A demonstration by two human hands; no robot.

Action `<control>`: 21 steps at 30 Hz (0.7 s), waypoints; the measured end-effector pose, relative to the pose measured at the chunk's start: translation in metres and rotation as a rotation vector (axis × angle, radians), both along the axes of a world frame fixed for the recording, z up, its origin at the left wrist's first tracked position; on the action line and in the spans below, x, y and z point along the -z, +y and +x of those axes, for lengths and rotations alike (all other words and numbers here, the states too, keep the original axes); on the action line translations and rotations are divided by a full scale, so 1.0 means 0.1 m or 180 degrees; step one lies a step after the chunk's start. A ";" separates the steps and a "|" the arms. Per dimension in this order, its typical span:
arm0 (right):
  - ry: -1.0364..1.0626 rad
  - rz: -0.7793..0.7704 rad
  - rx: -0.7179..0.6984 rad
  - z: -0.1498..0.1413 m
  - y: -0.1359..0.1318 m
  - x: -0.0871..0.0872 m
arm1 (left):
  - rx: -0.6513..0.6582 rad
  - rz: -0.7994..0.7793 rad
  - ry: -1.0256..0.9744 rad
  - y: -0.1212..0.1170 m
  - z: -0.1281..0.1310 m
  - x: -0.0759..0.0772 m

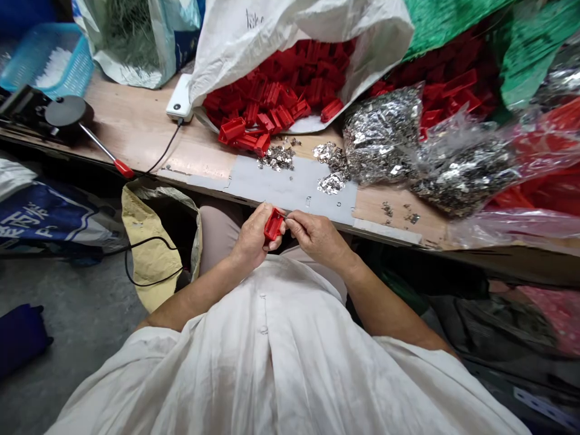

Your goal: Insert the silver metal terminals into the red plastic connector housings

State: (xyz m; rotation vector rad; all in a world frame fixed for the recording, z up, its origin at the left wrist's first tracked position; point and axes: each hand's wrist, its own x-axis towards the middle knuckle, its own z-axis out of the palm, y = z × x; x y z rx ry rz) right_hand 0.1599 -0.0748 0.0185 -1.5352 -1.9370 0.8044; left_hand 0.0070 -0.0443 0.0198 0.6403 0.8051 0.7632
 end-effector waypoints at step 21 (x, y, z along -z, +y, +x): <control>-0.1890 -0.0019 0.0068 -0.10 -0.05 0.21 | -0.0265 -0.0129 0.0335 -0.05 0.08 0.14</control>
